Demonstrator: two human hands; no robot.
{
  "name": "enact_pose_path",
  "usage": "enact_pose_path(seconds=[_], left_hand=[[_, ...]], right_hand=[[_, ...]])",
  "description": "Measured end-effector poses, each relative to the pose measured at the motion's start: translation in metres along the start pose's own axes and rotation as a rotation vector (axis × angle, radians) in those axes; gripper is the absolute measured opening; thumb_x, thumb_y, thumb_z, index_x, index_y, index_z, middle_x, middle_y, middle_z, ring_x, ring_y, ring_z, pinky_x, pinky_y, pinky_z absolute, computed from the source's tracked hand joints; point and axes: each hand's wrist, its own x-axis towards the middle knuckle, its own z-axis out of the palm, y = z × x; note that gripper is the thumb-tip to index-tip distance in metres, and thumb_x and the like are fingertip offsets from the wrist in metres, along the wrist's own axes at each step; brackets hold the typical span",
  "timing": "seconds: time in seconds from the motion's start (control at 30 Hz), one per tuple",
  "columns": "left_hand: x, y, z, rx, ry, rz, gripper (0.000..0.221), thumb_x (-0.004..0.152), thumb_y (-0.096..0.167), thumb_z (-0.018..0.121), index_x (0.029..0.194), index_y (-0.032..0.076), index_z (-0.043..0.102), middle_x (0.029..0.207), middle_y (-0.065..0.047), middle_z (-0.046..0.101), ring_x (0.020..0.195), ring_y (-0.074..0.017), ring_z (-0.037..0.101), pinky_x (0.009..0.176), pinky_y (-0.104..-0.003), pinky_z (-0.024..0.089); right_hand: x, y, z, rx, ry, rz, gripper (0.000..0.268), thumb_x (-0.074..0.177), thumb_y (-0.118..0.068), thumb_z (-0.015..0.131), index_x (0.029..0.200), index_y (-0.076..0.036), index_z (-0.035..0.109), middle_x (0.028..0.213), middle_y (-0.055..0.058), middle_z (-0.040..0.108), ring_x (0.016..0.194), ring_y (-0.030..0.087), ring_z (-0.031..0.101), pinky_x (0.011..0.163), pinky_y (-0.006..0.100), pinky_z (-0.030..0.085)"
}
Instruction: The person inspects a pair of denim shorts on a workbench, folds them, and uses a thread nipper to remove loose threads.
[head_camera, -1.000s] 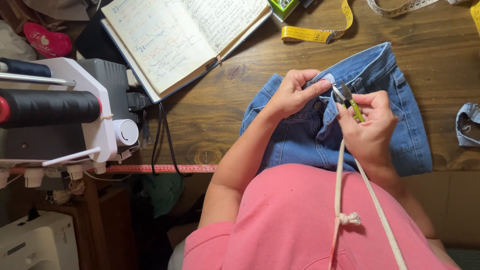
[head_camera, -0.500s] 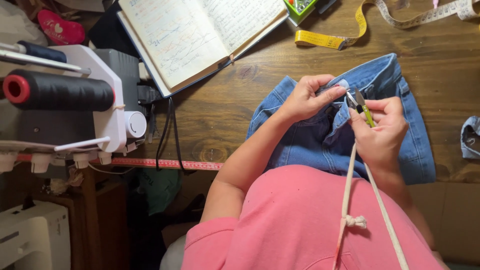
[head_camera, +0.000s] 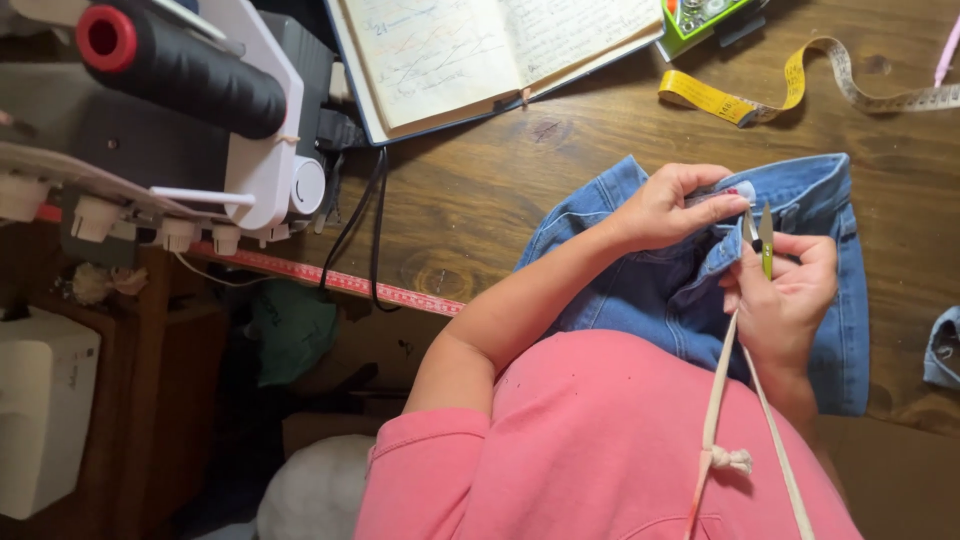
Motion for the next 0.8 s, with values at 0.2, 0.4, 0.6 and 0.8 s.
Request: enact_pose_path(seconds=[0.2, 0.4, 0.6, 0.8], left_hand=[[0.000, 0.018, -0.004, 0.088, -0.025, -0.010, 0.024, 0.096, 0.038, 0.065, 0.087, 0.016, 0.070, 0.076, 0.013, 0.056, 0.072, -0.0007, 0.048, 0.065, -0.021, 0.042], [0.001, 0.011, -0.006, 0.030, -0.062, -0.029, 0.023, 0.097, 0.035, 0.067, 0.092, 0.013, 0.074, 0.081, 0.013, 0.063, 0.078, 0.0013, 0.053, 0.071, -0.020, 0.046], [0.002, 0.002, -0.004, 0.025, -0.043, -0.029, 0.019, 0.097, 0.031, 0.069, 0.095, 0.012, 0.074, 0.086, 0.011, 0.068, 0.082, 0.0006, 0.056, 0.075, -0.019, 0.048], [0.004, 0.016, -0.001, 0.019, -0.008, -0.136, 0.019, 0.093, 0.031, 0.073, 0.089, 0.013, 0.074, 0.076, 0.013, 0.059, 0.074, 0.0010, 0.049, 0.067, -0.018, 0.042]], right_hand=[[0.003, 0.006, -0.006, -0.089, 0.009, -0.064, 0.032, 0.112, -0.006, 0.072, 0.112, -0.004, 0.040, 0.078, 0.019, 0.062, 0.054, 0.020, 0.061, 0.038, 0.027, 0.041], [0.006, 0.019, -0.013, -0.174, 0.016, -0.142, 0.021, 0.112, -0.005, 0.075, 0.112, 0.002, 0.056, 0.082, 0.017, 0.065, 0.058, 0.018, 0.062, 0.042, 0.027, 0.047], [0.010, 0.033, -0.014, -0.198, 0.059, -0.260, 0.017, 0.110, -0.002, 0.079, 0.111, 0.002, 0.062, 0.088, 0.012, 0.067, 0.067, 0.013, 0.062, 0.063, 0.026, 0.051], [0.011, 0.020, -0.017, -0.388, 0.052, -0.328, 0.021, 0.109, -0.010, 0.079, 0.112, 0.002, 0.062, 0.085, 0.012, 0.072, 0.071, 0.017, 0.068, 0.070, 0.031, 0.051]])
